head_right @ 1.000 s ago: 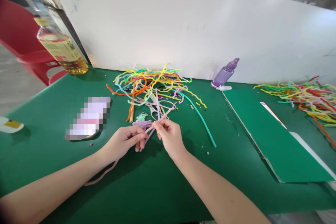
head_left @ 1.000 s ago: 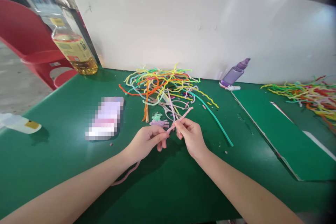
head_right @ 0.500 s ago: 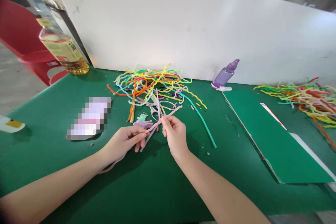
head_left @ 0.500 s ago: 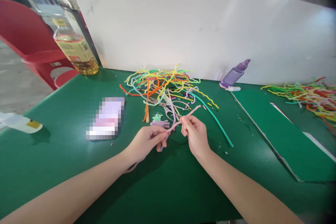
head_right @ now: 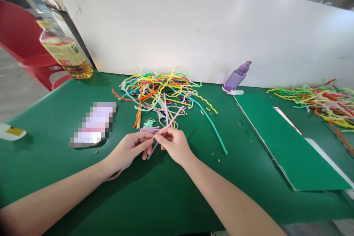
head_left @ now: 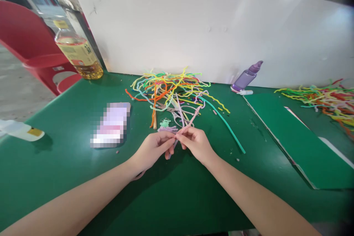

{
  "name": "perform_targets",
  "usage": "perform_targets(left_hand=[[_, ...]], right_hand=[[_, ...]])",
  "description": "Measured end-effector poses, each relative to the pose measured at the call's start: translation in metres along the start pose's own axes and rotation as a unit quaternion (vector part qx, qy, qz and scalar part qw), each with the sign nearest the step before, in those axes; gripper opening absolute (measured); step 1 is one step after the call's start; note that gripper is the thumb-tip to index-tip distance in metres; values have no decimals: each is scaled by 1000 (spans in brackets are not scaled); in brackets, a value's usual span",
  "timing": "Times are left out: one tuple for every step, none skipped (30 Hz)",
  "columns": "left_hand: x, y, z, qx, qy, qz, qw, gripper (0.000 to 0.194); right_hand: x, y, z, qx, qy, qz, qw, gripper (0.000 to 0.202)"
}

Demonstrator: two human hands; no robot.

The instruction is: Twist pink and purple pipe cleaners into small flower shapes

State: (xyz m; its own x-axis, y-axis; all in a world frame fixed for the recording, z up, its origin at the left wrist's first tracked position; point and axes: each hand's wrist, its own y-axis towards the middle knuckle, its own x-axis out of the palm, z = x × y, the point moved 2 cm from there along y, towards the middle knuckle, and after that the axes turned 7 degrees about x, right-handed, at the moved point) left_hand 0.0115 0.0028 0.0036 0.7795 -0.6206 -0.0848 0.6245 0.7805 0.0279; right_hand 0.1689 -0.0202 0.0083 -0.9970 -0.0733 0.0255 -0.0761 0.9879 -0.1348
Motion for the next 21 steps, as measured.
perform_targets(left_hand=[[0, 0, 0, 0, -3, 0, 1000, 25], [0, 0, 0, -1, -5, 0, 1000, 26], [0, 0, 1, -2, -5, 0, 1000, 27], [0, 0, 1, -2, -4, 0, 1000, 27], [0, 0, 2, -3, 0, -1, 1000, 27], [0, 0, 3, -4, 5, -2, 1000, 27], [0, 0, 3, -4, 10, -2, 1000, 27], [0, 0, 3, -4, 13, -1, 1000, 27], [0, 0, 2, -5, 13, 0, 1000, 27], [0, 0, 2, -6, 12, 2, 1000, 27], [0, 1, 2, -7, 11, 3, 1000, 27], [0, 1, 1, -7, 9, 3, 1000, 27], [0, 1, 1, -8, 8, 2, 1000, 26], [0, 1, 1, -7, 7, 1, 1000, 25], [0, 1, 1, -7, 7, 0, 1000, 24], [0, 1, 1, -6, 8, -1, 1000, 23], [0, 1, 1, -5, 9, 0, 1000, 22], [0, 0, 1, -3, 9, 2, 1000, 22], [0, 0, 1, -2, 10, 4, 1000, 22], [0, 0, 1, 1, 11, 7, 1000, 23], [0, 0, 2, 2, 12, 9, 1000, 23]], right_hand=[[0, 0, 0, 1, 1, 3, 1000, 18], [-1, 0, 0, 1, 3, 8, 1000, 18], [-2, 1, 0, -1, 7, 18, 1000, 18], [-3, 1, 1, -3, 9, 28, 1000, 19], [-3, 2, 2, -5, 11, 37, 999, 20], [-4, 2, 3, -7, 12, 43, 999, 20], [-4, 3, 3, -8, 12, 44, 999, 21], [-4, 3, 4, -10, 11, 43, 999, 21], [-4, 3, 5, -11, 11, 39, 999, 22], [-4, 4, 5, -13, 11, 36, 999, 22], [-3, 4, 6, -15, 12, 33, 999, 22], [-3, 4, 6, -17, 15, 29, 999, 22], [-3, 4, 6, -19, 19, 27, 999, 22], [-3, 4, 6, -20, 24, 25, 999, 21], [-3, 5, 6, -21, 28, 24, 999, 21], [-3, 5, 6, -20, 33, 24, 999, 21], [-3, 5, 6, -17, 37, 25, 999, 21], [-3, 5, 6, -13, 41, 26, 999, 22], [-3, 5, 6, -11, 45, 29, 998, 22], [-3, 5, 5, -10, 50, 31, 998, 22], [-2, 4, 5, -11, 53, 34, 998, 22]])
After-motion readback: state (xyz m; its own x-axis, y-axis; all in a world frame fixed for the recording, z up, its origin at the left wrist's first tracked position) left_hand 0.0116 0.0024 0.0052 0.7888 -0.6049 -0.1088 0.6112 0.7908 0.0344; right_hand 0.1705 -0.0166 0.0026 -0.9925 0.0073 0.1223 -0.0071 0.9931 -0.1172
